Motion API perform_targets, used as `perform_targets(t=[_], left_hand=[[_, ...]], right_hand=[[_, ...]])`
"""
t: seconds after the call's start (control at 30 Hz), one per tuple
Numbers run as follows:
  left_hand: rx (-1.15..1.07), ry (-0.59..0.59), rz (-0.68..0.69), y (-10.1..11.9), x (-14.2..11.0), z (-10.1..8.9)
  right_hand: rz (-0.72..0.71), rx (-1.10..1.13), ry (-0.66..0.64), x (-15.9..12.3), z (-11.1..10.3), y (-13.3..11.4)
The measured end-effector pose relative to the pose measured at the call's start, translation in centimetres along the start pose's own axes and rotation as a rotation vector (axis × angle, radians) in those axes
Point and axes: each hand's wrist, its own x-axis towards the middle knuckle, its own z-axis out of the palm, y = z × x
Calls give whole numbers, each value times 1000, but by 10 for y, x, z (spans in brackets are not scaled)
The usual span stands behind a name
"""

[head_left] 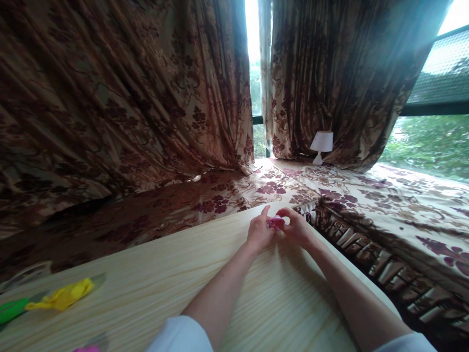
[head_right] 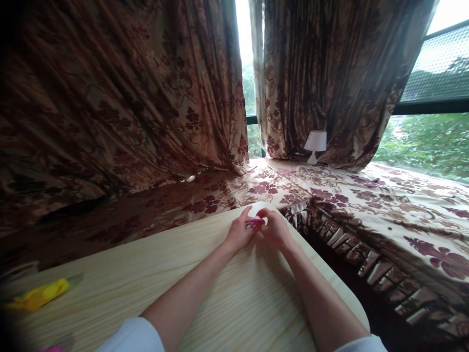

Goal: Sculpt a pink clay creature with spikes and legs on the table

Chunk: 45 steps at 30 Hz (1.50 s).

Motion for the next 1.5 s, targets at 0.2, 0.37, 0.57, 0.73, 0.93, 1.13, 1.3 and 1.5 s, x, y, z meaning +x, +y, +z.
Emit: perform_targets(t=[0.2,0.37,0.57,0.73,0.93,1.13,1.3,1.5], left_hand=[[43,-10,77,-9,2,1],[52,-12,85,-9,1,-1],[33,-19,99,-3,-3,-6],[3,-28,137,-5,-4,-6],[-1,5,174,-15,1,-3],[148,30,193,-25,-9,-15],[308,-47,346,-15,-27,-26],[442,-122,444,-4,-32,-28]], right_hand=[[8,-26,-22,-1,-4,-6],[4,-52,-74,-2,-1,-5],[30,-27,-75,-2,8,4],[24,0,-65,-2,8,8],[33,4,-66,-2,9,8],[59,2,-60,-4,7,4],[88,2,-70,-2,10,4],[116,-3,-78,-2,13,6]])
